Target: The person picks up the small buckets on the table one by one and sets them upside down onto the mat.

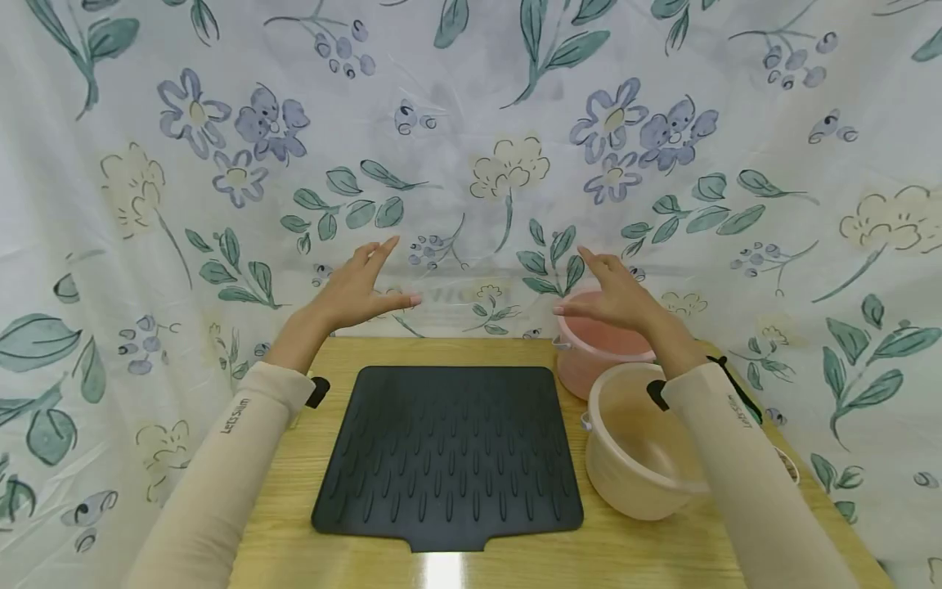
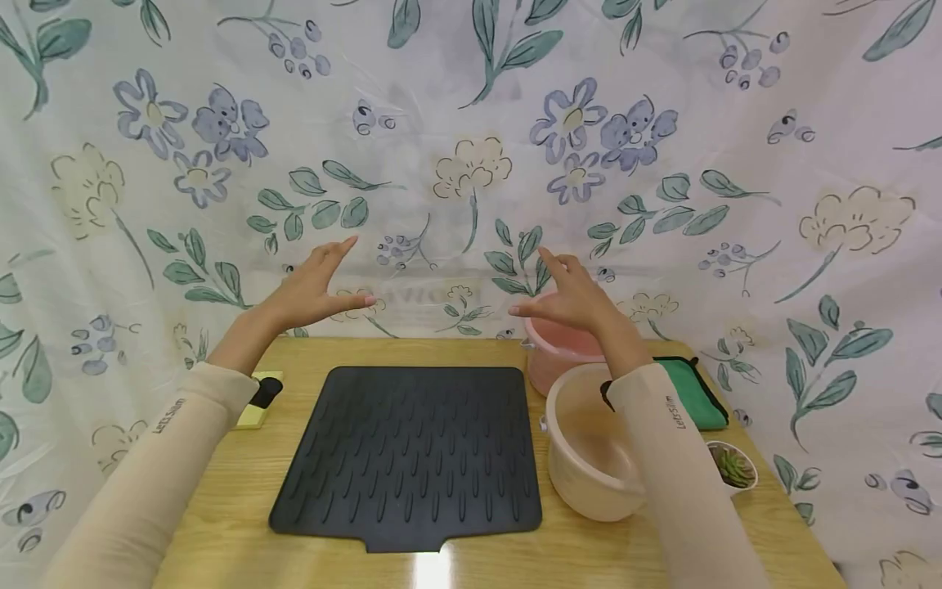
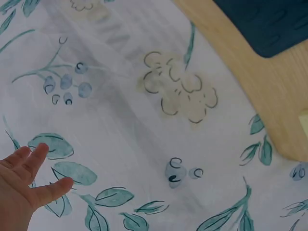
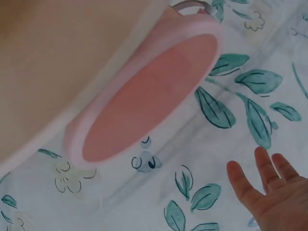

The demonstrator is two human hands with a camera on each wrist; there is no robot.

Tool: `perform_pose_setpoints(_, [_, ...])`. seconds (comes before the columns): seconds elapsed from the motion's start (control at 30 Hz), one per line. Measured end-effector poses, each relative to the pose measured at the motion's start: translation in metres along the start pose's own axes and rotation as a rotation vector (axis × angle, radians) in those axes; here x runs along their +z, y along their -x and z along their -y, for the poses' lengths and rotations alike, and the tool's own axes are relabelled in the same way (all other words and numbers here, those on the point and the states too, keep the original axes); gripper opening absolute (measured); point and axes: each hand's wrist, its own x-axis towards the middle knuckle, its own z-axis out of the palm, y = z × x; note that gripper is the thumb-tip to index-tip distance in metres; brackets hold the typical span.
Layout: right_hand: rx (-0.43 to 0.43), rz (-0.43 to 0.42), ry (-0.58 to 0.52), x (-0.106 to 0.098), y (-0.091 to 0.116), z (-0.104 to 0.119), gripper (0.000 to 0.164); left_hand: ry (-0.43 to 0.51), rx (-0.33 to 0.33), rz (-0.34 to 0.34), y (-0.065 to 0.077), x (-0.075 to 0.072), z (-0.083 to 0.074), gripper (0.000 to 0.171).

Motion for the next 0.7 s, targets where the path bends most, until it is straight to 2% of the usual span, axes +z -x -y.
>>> perform_pose_setpoints(0.2, [-0.035, -0.007, -0.034, -0.002, 0.013, -0.006, 0.111, 0.109, 0.03, 0.012, 0.007, 0.003, -0.003, 0.105])
perform_pose_setpoints(0.5, [-0.082, -0.006, -0.045, -0.01, 0.035, 0.0, 0.106, 0.314, 0.087, -0.031, 0.021, 0.01, -0.009, 0.097])
perform_pose_setpoints(0.7, [-0.142, 0.005, -0.112, -0.012, 0.052, 0.001, 0.103, 0.372, 0.115, -0.041, 0.031, 0.015, -0.016, 0.096])
